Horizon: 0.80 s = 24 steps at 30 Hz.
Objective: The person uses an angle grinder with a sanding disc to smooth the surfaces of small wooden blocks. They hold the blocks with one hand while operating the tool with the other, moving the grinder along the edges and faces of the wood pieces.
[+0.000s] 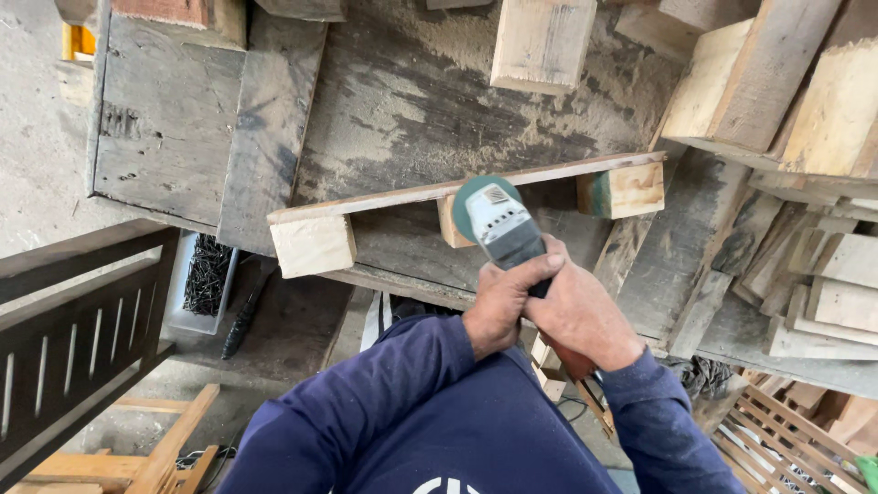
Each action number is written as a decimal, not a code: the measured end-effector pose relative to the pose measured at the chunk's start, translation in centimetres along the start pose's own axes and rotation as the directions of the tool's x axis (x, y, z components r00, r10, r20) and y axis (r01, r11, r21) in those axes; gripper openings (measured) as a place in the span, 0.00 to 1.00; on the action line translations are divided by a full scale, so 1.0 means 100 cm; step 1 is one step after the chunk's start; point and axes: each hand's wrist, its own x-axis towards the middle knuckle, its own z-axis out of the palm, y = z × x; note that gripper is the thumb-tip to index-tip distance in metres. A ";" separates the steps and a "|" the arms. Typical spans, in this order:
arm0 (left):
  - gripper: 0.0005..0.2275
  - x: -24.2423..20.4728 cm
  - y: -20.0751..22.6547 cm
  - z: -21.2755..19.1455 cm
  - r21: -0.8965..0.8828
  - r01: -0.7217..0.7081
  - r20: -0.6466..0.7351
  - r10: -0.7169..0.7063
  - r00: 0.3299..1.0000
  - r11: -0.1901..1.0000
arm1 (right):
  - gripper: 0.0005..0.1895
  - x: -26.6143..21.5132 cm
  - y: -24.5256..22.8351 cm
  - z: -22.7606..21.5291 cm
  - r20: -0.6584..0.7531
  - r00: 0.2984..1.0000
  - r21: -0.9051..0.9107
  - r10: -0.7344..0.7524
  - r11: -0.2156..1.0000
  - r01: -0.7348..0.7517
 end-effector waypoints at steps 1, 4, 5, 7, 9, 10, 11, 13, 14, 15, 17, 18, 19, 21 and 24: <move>0.12 0.000 -0.002 0.000 -0.001 0.011 -0.018 -0.011 1.000 1.000 | 0.40 0.000 0.001 0.001 0.000 1.000 0.009 -0.010 1.000 0.010; 0.13 0.003 -0.011 0.001 -0.025 0.006 0.002 -0.006 1.000 1.000 | 0.40 -0.004 0.006 0.001 0.001 1.000 0.042 -0.025 0.999 0.025; 0.13 0.008 -0.011 0.004 -0.034 -0.010 0.029 0.011 1.000 0.999 | 0.39 -0.003 0.008 -0.003 -0.004 1.000 0.056 -0.028 0.998 0.028; 0.13 0.016 -0.012 0.008 -0.021 0.006 0.081 -0.005 0.997 1.000 | 0.38 -0.003 0.011 -0.010 -0.022 0.999 0.056 0.033 0.998 -0.032; 0.14 0.017 -0.015 0.007 -0.021 0.036 0.111 -0.033 0.993 0.999 | 0.38 -0.005 0.014 -0.013 -0.047 0.987 0.029 0.156 0.987 -0.155; 0.14 0.016 -0.017 0.007 -0.026 0.057 0.119 -0.053 0.992 0.998 | 0.37 -0.006 0.015 -0.012 -0.036 0.988 0.038 0.150 0.988 -0.149; 0.14 0.016 -0.018 0.006 -0.029 0.077 0.126 -0.073 0.989 0.997 | 0.37 -0.005 0.016 -0.010 -0.025 0.989 0.049 0.144 0.989 -0.142; 0.14 0.014 -0.021 0.006 -0.011 0.067 0.070 -0.066 0.995 0.998 | 0.39 -0.005 0.018 -0.006 -0.003 0.993 0.051 0.118 0.992 -0.118; 0.14 0.014 -0.023 0.006 -0.001 0.065 0.043 -0.065 0.997 0.998 | 0.40 -0.005 0.020 -0.004 0.008 0.995 0.043 0.100 0.994 -0.100; 0.14 0.014 -0.025 0.008 -0.009 0.066 0.042 -0.066 0.997 0.998 | 0.42 -0.006 0.022 -0.003 0.016 0.997 0.035 0.082 0.996 -0.082; 0.14 0.016 -0.025 0.011 -0.022 0.065 0.039 -0.064 0.997 0.998 | 0.42 -0.006 0.025 -0.004 -0.011 0.996 0.016 0.088 0.996 -0.088; 0.14 0.019 -0.024 0.012 -0.007 0.056 0.071 -0.055 0.996 0.998 | 0.41 -0.007 0.026 -0.006 -0.025 0.996 0.007 0.089 0.996 -0.089; 0.14 0.021 -0.023 0.013 0.006 0.046 0.101 -0.046 0.994 0.999 | 0.41 -0.008 0.027 -0.008 -0.048 0.994 0.029 0.093 0.995 -0.092; 0.14 0.023 -0.023 0.015 0.019 0.054 0.133 -0.056 0.990 0.998 | 0.39 -0.009 0.031 -0.012 -0.092 0.990 0.071 0.103 0.993 -0.096; 0.12 0.016 -0.026 0.013 0.007 0.075 0.108 -0.075 0.991 0.997 | 0.36 -0.006 0.037 -0.009 -0.067 0.995 0.080 0.068 0.995 -0.062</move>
